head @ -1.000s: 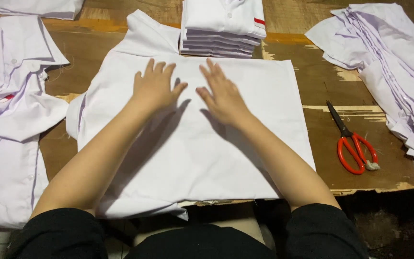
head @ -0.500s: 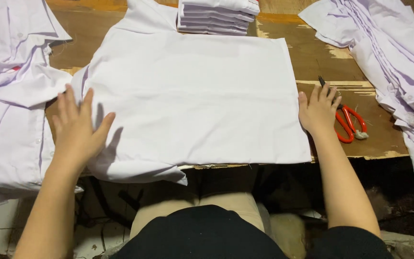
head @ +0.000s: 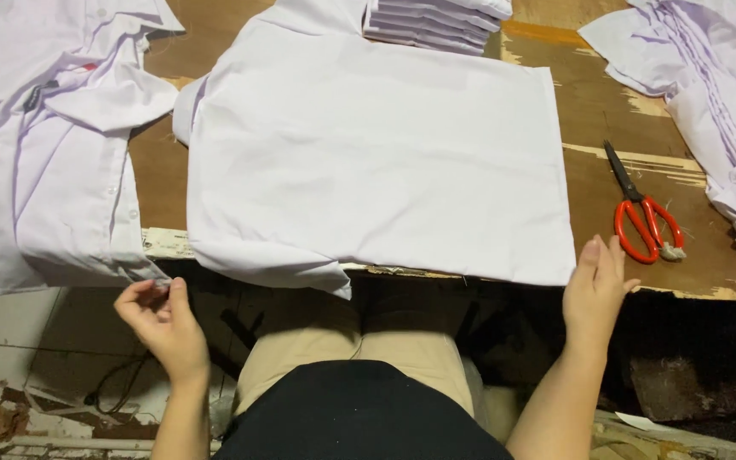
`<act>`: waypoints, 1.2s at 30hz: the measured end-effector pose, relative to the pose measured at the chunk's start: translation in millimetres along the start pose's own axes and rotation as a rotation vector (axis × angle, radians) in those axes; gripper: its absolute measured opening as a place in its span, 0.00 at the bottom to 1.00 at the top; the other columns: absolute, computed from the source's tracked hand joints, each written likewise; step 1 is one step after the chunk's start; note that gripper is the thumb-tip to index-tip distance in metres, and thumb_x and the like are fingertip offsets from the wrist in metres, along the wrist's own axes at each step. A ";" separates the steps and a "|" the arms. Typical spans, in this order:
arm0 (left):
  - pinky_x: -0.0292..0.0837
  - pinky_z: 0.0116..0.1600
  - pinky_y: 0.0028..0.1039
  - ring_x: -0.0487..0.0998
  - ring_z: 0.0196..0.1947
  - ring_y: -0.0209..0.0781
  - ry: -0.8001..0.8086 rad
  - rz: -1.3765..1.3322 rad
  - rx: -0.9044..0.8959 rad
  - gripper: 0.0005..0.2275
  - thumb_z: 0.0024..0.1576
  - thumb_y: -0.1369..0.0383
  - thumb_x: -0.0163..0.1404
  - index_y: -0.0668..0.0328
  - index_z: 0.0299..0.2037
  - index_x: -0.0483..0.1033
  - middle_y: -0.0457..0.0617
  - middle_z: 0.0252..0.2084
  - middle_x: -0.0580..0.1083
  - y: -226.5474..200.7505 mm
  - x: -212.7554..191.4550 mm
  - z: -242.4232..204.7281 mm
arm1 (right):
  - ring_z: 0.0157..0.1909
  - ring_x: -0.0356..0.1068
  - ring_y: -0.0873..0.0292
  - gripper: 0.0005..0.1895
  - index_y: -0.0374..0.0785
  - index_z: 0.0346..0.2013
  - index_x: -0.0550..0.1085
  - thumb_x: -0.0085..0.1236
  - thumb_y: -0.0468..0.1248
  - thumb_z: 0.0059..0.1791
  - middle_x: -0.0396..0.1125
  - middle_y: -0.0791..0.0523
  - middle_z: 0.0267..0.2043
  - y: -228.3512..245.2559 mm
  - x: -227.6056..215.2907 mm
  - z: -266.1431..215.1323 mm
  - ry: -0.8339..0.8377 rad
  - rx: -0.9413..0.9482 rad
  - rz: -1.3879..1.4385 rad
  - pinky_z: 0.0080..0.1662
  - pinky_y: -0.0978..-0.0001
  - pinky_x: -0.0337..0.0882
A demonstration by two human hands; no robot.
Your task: Folding a white collared shirt and buttoning the top button on a wooden table in a garment factory.
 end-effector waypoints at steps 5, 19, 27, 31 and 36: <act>0.73 0.55 0.28 0.70 0.53 0.36 0.178 -0.116 -0.422 0.15 0.65 0.62 0.48 0.60 0.55 0.61 0.51 0.52 0.67 55.0 29.3 -11.3 | 0.57 0.64 0.47 0.11 0.33 0.55 0.77 0.53 0.34 0.60 0.68 0.48 0.56 10.5 -28.6 -43.9 -0.145 -0.269 -0.014 0.56 0.55 0.64; 0.77 0.38 0.37 0.79 0.28 0.41 0.725 -0.016 -0.568 0.14 0.61 0.62 0.59 0.69 0.32 0.83 0.60 0.26 0.80 92.9 35.3 -7.9 | 0.64 0.61 0.40 0.23 0.45 0.59 0.78 0.65 0.29 0.49 0.68 0.49 0.63 1.6 -16.8 -42.7 0.110 -0.271 -0.067 0.62 0.46 0.64; 0.57 0.31 0.25 0.67 0.22 0.32 1.211 0.101 -0.507 0.22 0.59 0.67 0.59 0.67 0.12 0.72 0.42 0.19 0.71 10.8 26.3 -8.8 | 0.68 0.63 0.52 0.07 0.44 0.43 0.80 0.55 0.32 0.57 0.71 0.53 0.63 1.9 -33.6 -37.1 0.122 -0.245 0.031 0.69 0.59 0.58; 0.73 0.34 0.22 0.75 0.25 0.27 1.356 0.040 -0.318 0.17 0.55 0.66 0.59 0.69 0.15 0.86 0.37 0.21 0.80 -15.9 22.1 -5.1 | 0.68 0.66 0.54 0.04 0.34 0.44 0.73 0.49 0.30 0.58 0.67 0.47 0.67 18.7 -47.1 -35.7 0.183 -0.232 0.204 0.68 0.62 0.63; 0.78 0.45 0.33 0.85 0.37 0.44 1.157 -0.337 -0.391 0.12 0.53 0.69 0.59 0.71 0.22 0.83 0.59 0.39 0.85 -19.5 31.6 31.1 | 0.55 0.74 0.57 0.07 0.38 0.40 0.68 0.50 0.35 0.62 0.74 0.46 0.50 9.6 -44.5 -6.2 0.225 -0.163 0.382 0.50 0.75 0.69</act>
Point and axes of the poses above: each hand's wrist, its own z-axis towards the middle knuckle, its own x-axis out of the palm, y = z × x, the point moved 8 cm from there along z, towards the middle knuckle
